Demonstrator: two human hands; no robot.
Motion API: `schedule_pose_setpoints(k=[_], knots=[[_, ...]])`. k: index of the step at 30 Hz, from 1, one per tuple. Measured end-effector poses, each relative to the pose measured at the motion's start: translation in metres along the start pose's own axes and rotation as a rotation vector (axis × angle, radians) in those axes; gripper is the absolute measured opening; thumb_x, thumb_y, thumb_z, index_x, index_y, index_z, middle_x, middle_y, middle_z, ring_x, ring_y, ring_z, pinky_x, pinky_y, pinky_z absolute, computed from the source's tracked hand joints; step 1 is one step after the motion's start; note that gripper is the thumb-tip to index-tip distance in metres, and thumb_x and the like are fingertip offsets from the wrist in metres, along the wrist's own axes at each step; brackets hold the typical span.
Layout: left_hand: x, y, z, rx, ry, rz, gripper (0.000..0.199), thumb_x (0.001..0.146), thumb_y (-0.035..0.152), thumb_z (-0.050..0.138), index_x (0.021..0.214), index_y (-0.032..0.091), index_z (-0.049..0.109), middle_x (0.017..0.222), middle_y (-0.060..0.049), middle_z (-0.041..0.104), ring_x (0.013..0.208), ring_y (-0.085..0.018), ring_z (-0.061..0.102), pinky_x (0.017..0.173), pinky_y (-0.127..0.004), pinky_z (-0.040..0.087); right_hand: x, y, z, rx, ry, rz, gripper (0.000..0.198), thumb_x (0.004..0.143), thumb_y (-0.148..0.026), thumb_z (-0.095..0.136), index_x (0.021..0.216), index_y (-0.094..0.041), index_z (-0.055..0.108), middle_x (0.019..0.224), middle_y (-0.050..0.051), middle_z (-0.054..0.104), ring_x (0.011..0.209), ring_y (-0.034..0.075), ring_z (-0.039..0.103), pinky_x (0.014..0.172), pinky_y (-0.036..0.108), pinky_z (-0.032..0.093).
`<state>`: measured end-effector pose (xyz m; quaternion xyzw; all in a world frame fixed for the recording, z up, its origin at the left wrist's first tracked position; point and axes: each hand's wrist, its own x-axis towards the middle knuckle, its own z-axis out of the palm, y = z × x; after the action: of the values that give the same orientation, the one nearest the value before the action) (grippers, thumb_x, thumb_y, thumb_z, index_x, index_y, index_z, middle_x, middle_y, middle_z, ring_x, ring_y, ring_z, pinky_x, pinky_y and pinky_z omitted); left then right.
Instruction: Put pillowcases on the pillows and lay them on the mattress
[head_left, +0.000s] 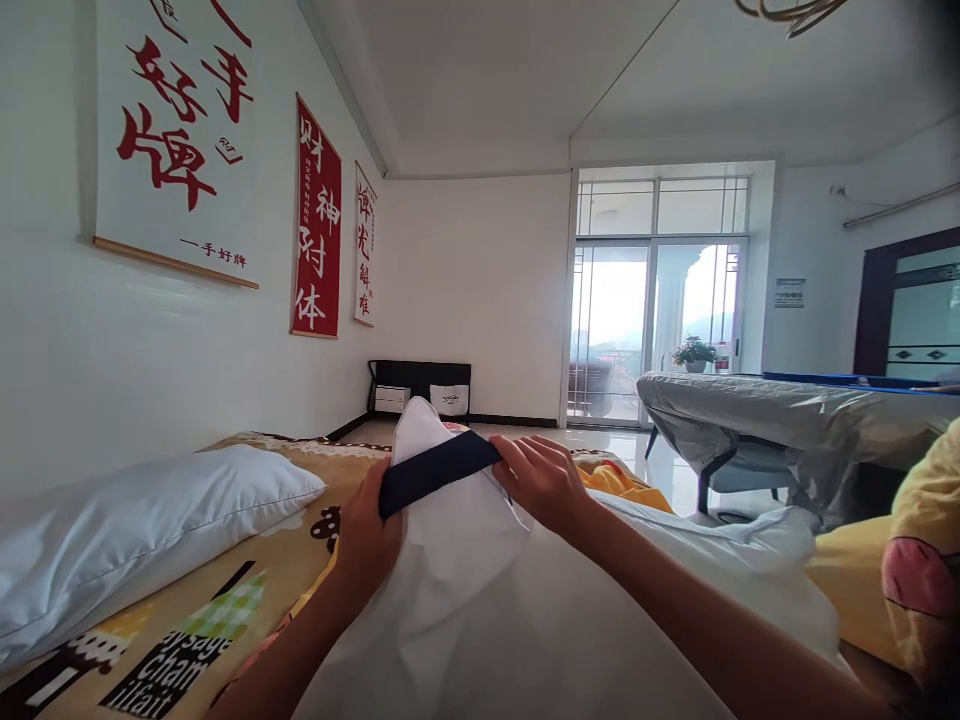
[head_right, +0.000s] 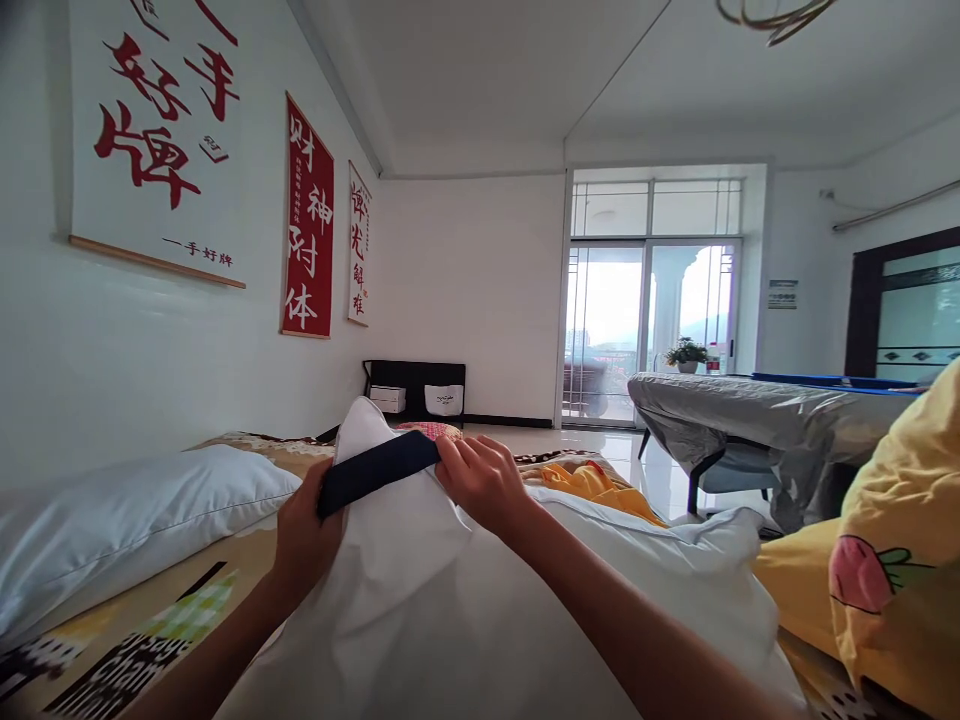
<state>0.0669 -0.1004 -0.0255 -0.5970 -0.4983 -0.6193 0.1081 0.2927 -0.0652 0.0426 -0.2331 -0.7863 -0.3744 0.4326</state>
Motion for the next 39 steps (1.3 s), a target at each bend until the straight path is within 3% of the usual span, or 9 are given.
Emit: schedule_pose_setpoints(k=[4, 9, 17, 22, 26, 29, 33, 36, 39], knots=[[-0.017, 0.002, 0.000, 0.010, 0.055, -0.015, 0.043, 0.067, 0.023, 0.047, 0.109, 0.024, 0.056, 0.094, -0.006, 0.072, 0.084, -0.027, 0.068, 0.074, -0.035, 0.052, 0.003, -0.014, 0.004, 0.046, -0.060, 0.161, 0.026, 0.081, -0.017, 0.052, 0.104, -0.019, 0.064, 0.092, 0.006, 0.075, 0.082, 0.021, 0.069, 0.068, 0.029, 0.045], [-0.028, -0.015, -0.008, 0.029, -0.053, 0.038, 0.042, 0.067, 0.024, 0.051, 0.109, 0.024, 0.056, 0.098, -0.007, 0.070, 0.088, -0.027, 0.067, 0.077, -0.035, 0.052, 0.003, -0.014, 0.012, -0.061, -0.364, 0.334, 0.031, 0.072, -0.003, 0.050, 0.090, -0.023, 0.066, 0.077, 0.002, 0.075, 0.071, 0.021, 0.069, 0.061, 0.028, 0.037], [-0.022, 0.012, -0.043, -0.019, -0.181, 0.028, 0.066, 0.079, 0.044, 0.063, 0.136, 0.022, 0.038, 0.111, -0.009, 0.059, 0.096, -0.023, 0.059, 0.079, -0.035, 0.051, -0.010, -0.008, 0.027, -0.075, -0.035, 0.083, 0.031, 0.079, -0.002, 0.046, 0.099, -0.016, 0.064, 0.068, 0.001, 0.071, 0.057, 0.015, 0.062, 0.060, 0.026, 0.038], [-0.004, 0.013, -0.040, -0.068, -0.499, -0.126, 0.039, 0.078, 0.046, 0.060, 0.107, 0.020, 0.060, 0.101, -0.007, 0.066, 0.093, -0.025, 0.060, 0.081, -0.036, 0.049, -0.006, -0.012, 0.024, -0.011, 0.107, 0.052, 0.030, 0.079, 0.000, 0.041, 0.085, -0.017, 0.065, 0.061, 0.000, 0.065, 0.057, 0.013, 0.058, 0.060, 0.025, 0.037], [-0.008, -0.005, -0.029, -0.111, -0.575, -0.193, 0.030, 0.079, 0.046, 0.049, 0.077, 0.019, 0.062, 0.080, -0.006, 0.068, 0.078, -0.024, 0.058, 0.073, -0.035, 0.047, 0.004, -0.005, -0.002, 0.361, -0.261, 0.067, 0.028, 0.079, -0.010, 0.053, 0.102, -0.019, 0.066, 0.087, 0.004, 0.070, 0.085, 0.017, 0.062, 0.080, 0.029, 0.044], [-0.015, -0.011, -0.019, -0.187, -0.519, -0.241, 0.029, 0.075, 0.046, 0.050, 0.063, 0.020, 0.057, 0.067, -0.003, 0.061, 0.069, -0.021, 0.054, 0.067, -0.032, 0.045, 0.019, -0.002, -0.024, 0.811, -0.642, 0.063, 0.072, 0.078, -0.034, 0.069, 0.144, -0.026, 0.040, 0.129, 0.007, 0.060, 0.118, 0.021, 0.054, 0.095, 0.034, 0.043], [-0.014, -0.008, -0.009, -0.341, -0.526, -0.309, 0.032, 0.074, 0.047, 0.056, 0.071, 0.017, 0.067, 0.072, -0.004, 0.066, 0.079, -0.025, 0.058, 0.075, -0.034, 0.048, 0.032, -0.017, -0.026, 0.761, -0.661, 0.196, 0.108, 0.065, -0.043, 0.081, 0.153, -0.028, 0.021, 0.147, 0.011, 0.044, 0.132, 0.029, 0.042, 0.101, 0.040, 0.037], [-0.013, -0.011, -0.010, -0.377, -0.575, -0.296, 0.040, 0.075, 0.046, 0.061, 0.099, 0.017, 0.072, 0.100, -0.008, 0.072, 0.098, -0.029, 0.061, 0.089, -0.037, 0.049, 0.026, -0.027, -0.006, 0.504, -0.720, 0.206, 0.059, 0.071, -0.021, 0.068, 0.129, -0.023, 0.057, 0.110, 0.009, 0.068, 0.101, 0.025, 0.059, 0.080, 0.032, 0.040], [-0.020, -0.032, -0.027, -0.417, -0.724, -0.297, 0.075, 0.072, 0.048, 0.067, 0.140, 0.023, 0.048, 0.145, -0.008, 0.051, 0.130, -0.030, 0.048, 0.107, -0.038, 0.039, 0.013, -0.022, 0.012, 0.414, -0.692, 0.310, 0.022, 0.072, -0.009, 0.052, 0.081, -0.020, 0.069, 0.074, 0.002, 0.068, 0.070, 0.016, 0.055, 0.062, 0.025, 0.031]])
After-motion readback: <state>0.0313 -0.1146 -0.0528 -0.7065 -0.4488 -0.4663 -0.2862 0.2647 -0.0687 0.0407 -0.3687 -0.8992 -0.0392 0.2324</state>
